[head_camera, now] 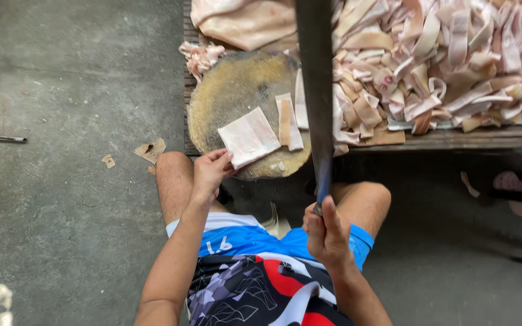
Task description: The person cuts large sheets of pork skin into strips using a large knife on a round wooden cutting board. They repeatedly pick up sheets, slice them into uniform strips, and move the cut pieces to a pile on a nearby table.
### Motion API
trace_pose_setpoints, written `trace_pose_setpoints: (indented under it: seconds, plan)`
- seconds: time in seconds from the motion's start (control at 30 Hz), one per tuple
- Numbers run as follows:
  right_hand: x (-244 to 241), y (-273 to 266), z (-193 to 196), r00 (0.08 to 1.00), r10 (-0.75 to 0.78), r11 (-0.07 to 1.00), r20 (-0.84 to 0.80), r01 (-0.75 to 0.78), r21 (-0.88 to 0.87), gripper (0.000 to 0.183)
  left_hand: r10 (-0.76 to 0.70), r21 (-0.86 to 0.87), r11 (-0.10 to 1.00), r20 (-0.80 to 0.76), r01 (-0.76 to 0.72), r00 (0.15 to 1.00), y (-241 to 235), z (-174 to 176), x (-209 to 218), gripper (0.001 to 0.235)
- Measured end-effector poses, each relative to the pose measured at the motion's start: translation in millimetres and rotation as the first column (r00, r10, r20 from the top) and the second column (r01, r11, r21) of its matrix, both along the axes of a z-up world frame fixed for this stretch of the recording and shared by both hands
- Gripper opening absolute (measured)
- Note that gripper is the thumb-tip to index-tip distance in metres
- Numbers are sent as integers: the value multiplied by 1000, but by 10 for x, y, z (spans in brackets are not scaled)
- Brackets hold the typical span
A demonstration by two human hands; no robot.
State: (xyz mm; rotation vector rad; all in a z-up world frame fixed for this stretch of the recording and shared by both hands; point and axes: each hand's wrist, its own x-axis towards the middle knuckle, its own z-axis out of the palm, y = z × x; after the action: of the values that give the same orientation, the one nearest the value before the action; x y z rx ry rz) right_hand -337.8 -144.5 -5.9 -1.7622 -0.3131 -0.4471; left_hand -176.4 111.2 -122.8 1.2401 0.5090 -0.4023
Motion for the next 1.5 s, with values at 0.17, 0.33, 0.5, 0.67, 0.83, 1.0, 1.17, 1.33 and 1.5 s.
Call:
trace_pose_setpoints:
  seconds: [0.17, 0.33, 0.5, 0.67, 0.83, 1.0, 1.17, 1.33, 1.5]
  plan:
    - [227, 215, -708, 977, -165, 917, -132, 103, -386, 56, -6, 69, 998, 57, 2, 998, 15, 30, 85, 24]
    - [452, 223, -747, 837, -230, 938, -496, 54, -343, 54, -7, 127, 992, 137, -10, 991, 25, -55, 267, 23]
    - [445, 115, -54, 812, -57, 996, -581, 90, 27, 61, -44, 119, 992, 69, 35, 997, -55, -26, 232, 21]
    - [46, -34, 238, 999, 41, 999, 14, -41, 17, 55, -59, 103, 993, 59, 53, 997, -77, 54, 205, 21]
    - [226, 316, -511, 996, -74, 958, -48, 58, -280, 65, -29, 86, 996, 56, 24, 998, -97, 153, 178, 21]
    - [380, 476, -908, 895, -173, 907, -412, -18, -421, 63, -7, 60, 998, 97, 1, 995, -118, 98, 251, 19]
    - [532, 364, -573, 627, 11, 989, -779, 109, 102, 67, 9, 58, 998, 139, -17, 990, -207, 31, 283, 18]
    - [361, 248, 126, 855, 4, 991, -519, 65, 116, 67, -72, 308, 951, 128, 29, 989, -113, 152, 223, 17]
    - [141, 148, 280, 990, 102, 983, 96, -115, 142, 60, 9, 204, 978, 180, -47, 984, 144, 273, 54, 16]
